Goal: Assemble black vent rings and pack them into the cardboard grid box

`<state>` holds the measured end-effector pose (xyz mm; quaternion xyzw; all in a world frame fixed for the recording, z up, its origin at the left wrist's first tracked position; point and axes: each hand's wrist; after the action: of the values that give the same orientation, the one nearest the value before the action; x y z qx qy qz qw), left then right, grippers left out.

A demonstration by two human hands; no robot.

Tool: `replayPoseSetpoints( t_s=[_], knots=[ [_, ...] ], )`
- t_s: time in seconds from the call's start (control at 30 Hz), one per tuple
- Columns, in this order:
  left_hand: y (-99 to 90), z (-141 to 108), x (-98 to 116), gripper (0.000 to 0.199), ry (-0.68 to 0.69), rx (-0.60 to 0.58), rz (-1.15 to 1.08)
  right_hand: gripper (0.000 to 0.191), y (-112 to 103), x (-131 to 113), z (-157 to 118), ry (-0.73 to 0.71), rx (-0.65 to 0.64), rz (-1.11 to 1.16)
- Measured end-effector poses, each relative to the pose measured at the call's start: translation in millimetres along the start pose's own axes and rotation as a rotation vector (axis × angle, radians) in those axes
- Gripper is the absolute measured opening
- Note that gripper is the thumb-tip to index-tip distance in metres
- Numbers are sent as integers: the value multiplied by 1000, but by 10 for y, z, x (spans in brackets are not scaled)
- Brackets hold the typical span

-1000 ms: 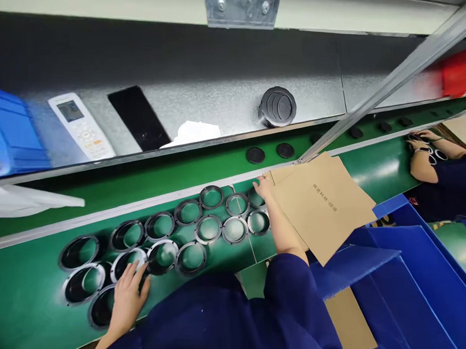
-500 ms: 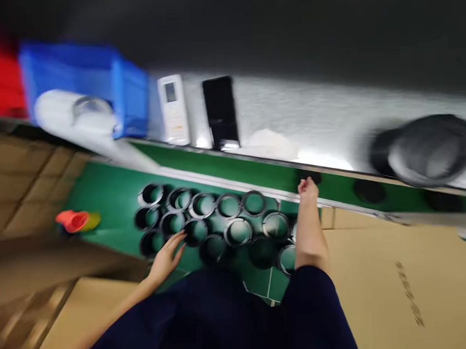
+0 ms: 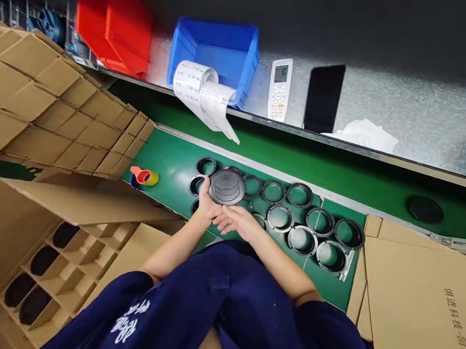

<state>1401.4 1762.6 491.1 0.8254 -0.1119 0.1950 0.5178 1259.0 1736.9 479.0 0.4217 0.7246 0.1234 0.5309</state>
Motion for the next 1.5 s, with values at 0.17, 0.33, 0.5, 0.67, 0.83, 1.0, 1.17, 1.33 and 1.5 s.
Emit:
replayPoseSetpoints(
  t_s=[0.17,0.33,0.5,0.67,0.83,1.0,1.17,1.33,1.5],
  knots=[
    [-180,-256,438,57,44,14,-109,48,196,-359,-6,-512,300,-795],
    [-430,-506,737,57,29,10,-193,46,398,-428,451,-713,472,-1384],
    [-700,-868,1127,60,124,21,-248,47,850,-272,878,-748,259,-1538],
    [-950,-1236,1404,63,315,75,-279,49,1359,-290,1063,-781,-239,-1496],
    [-1142,-1464,1448,73,280,34,-308,51,1743,-265,1328,-790,-162,-1529],
    [-1224,-1558,1497,86,238,39,-368,50,1819,-265,1417,-747,-381,-1551],
    [-1214,-1465,1551,81,139,13,-392,48,1496,-251,1410,-714,-88,-1597],
    [-1122,-1249,1482,75,93,16,-309,51,1192,-76,1417,-639,27,-1633],
    [-1005,-1060,1440,78,0,-28,-254,70,1047,-113,1292,-618,89,-1427]
  ],
)
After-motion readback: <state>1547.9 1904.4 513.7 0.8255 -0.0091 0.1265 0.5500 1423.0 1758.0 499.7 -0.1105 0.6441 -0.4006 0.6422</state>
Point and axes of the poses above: each hand's wrist, its own z-axis towards the middle knuckle, its own y-axis out of the palm, x = y × z
